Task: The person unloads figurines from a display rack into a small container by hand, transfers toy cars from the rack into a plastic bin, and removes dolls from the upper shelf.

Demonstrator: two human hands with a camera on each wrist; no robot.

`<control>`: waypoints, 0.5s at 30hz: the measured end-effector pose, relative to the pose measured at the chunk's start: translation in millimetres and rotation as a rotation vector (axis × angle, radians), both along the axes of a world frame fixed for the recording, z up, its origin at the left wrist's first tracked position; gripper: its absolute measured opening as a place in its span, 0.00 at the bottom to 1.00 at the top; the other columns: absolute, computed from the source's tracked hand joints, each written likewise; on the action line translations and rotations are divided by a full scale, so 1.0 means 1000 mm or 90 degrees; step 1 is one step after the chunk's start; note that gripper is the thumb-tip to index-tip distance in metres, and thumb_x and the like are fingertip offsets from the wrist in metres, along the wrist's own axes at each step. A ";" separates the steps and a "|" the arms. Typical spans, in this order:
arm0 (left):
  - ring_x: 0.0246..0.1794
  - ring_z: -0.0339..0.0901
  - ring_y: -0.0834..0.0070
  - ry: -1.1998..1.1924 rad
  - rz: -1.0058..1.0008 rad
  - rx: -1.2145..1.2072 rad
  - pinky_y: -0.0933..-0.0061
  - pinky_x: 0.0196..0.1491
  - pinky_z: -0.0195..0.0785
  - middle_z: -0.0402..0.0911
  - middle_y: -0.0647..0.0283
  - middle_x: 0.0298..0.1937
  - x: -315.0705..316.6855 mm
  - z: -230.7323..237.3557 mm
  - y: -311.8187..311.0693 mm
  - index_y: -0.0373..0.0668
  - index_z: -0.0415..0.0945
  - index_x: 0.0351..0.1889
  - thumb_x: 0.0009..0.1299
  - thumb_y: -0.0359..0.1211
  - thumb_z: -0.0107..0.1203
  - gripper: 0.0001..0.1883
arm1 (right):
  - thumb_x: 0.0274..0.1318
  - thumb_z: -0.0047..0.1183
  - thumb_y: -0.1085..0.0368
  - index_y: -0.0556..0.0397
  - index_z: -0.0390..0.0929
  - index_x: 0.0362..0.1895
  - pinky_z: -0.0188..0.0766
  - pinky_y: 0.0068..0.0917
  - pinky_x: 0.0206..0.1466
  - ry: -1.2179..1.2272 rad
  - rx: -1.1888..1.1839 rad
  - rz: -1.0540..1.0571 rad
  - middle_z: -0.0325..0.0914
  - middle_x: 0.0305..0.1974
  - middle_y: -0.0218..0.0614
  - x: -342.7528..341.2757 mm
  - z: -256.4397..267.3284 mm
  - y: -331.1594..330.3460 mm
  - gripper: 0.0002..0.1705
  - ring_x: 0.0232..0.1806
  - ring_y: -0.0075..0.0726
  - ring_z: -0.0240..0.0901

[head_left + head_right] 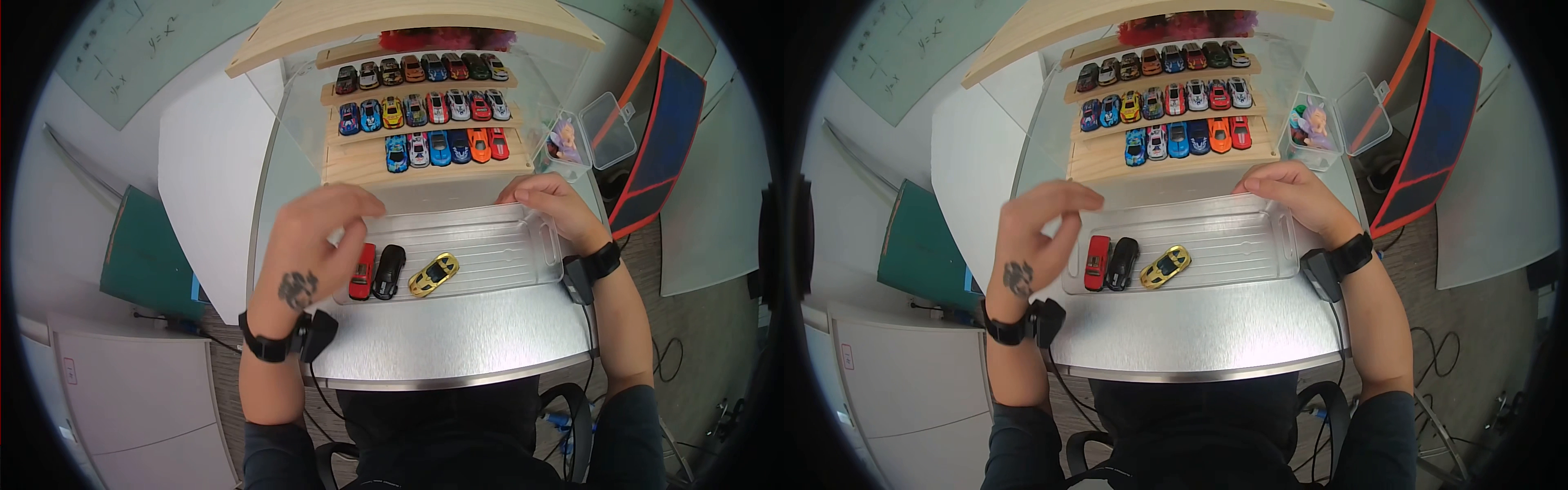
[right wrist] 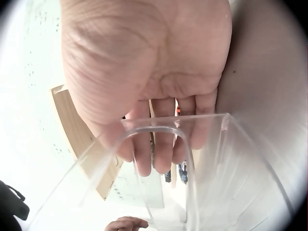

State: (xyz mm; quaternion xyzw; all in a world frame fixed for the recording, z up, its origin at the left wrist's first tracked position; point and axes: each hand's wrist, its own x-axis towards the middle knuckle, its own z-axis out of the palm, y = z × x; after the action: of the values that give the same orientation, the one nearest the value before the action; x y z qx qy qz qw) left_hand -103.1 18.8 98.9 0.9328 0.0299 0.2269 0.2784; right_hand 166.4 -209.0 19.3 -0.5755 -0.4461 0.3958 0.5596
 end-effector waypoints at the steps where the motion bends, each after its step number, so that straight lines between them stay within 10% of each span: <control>1: 0.42 0.85 0.66 -0.048 0.036 -0.008 0.68 0.47 0.78 0.87 0.56 0.39 0.002 -0.005 0.011 0.38 0.84 0.40 0.62 0.17 0.47 0.16 | 0.68 0.52 0.63 0.61 0.86 0.44 0.66 0.23 0.58 -0.008 -0.008 -0.005 0.85 0.41 0.32 -0.001 0.002 -0.001 0.15 0.47 0.24 0.76; 8: 0.34 0.85 0.69 0.035 0.002 -0.565 0.72 0.41 0.79 0.85 0.55 0.32 0.022 -0.064 0.063 0.30 0.82 0.32 0.64 0.20 0.47 0.10 | 0.69 0.52 0.61 0.60 0.85 0.44 0.66 0.24 0.58 -0.014 -0.035 -0.022 0.85 0.42 0.32 -0.002 0.000 -0.002 0.15 0.48 0.24 0.75; 15: 0.24 0.77 0.78 -0.023 0.054 -0.611 0.79 0.32 0.71 0.83 0.59 0.29 0.027 -0.093 0.067 0.32 0.81 0.29 0.64 0.24 0.48 0.09 | 0.68 0.54 0.65 0.60 0.84 0.47 0.73 0.30 0.60 -0.113 0.082 -0.127 0.84 0.47 0.37 -0.011 0.061 -0.008 0.12 0.53 0.30 0.78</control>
State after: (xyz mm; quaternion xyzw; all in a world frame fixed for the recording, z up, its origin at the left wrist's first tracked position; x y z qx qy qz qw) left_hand -76.3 86.0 6.2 0.6927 0.1642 0.2144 0.6687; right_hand 155.6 -217.0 80.6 -0.6124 -0.4587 0.2562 0.5907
